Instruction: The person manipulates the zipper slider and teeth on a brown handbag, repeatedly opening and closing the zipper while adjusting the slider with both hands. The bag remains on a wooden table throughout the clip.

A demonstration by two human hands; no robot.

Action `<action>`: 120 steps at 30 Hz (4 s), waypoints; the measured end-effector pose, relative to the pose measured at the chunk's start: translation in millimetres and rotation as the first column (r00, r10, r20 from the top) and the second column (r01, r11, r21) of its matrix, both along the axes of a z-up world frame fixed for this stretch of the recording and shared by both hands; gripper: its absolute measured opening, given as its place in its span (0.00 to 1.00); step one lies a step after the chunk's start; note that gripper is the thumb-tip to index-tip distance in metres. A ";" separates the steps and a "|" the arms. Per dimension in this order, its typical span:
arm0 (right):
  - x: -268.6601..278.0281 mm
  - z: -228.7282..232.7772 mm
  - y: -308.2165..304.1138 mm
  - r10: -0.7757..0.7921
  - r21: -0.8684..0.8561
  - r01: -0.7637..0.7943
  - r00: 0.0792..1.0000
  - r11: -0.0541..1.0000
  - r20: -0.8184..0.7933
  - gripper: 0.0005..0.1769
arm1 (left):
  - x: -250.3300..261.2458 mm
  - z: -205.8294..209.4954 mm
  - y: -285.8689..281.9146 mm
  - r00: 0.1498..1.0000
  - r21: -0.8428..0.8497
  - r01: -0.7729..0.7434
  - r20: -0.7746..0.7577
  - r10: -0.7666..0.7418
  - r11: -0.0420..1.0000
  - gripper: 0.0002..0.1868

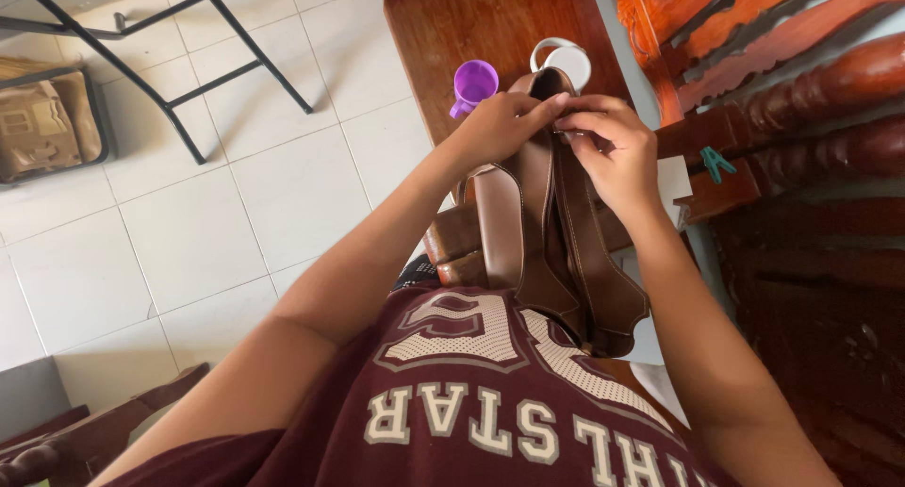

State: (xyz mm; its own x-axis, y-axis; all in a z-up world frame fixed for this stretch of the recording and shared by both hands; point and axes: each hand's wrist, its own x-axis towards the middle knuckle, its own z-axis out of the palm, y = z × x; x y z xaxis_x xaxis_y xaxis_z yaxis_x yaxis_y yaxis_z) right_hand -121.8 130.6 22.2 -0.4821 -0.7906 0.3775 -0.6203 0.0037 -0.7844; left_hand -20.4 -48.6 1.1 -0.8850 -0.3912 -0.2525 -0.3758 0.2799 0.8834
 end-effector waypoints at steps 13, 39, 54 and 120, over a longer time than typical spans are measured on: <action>3.6 -2.7 5.4 0.026 0.048 -0.013 0.960 0.999 -0.280 0.10 | -41.8 -43.9 -17.9 0.988 -0.150 0.102 -0.101 -0.118 0.983 0.19; 20.4 22.6 17.7 -0.200 0.133 0.184 0.973 0.974 0.116 0.07 | -12.7 -24.6 1.3 0.973 0.330 -0.081 -0.180 0.146 0.941 0.15; 2.7 -10.9 14.4 -0.075 -0.042 0.161 0.652 0.986 0.754 0.06 | -17.5 -35.7 3.8 0.970 0.352 -0.134 -0.146 0.196 0.926 0.13; -59.4 53.9 -55.0 0.338 0.595 -0.220 0.937 0.773 -0.092 0.14 | 17.5 13.8 21.2 0.854 -0.019 -0.207 -0.492 0.171 0.978 0.12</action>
State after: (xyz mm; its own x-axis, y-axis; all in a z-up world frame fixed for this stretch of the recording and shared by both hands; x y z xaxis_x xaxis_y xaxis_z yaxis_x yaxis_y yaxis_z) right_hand -181.2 75.6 76.1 -0.1749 -0.9766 -0.1251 -0.7952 0.2150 -0.5669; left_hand -2.9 -27.4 14.9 -0.7953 -0.5638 0.2225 0.0433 0.3133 0.9487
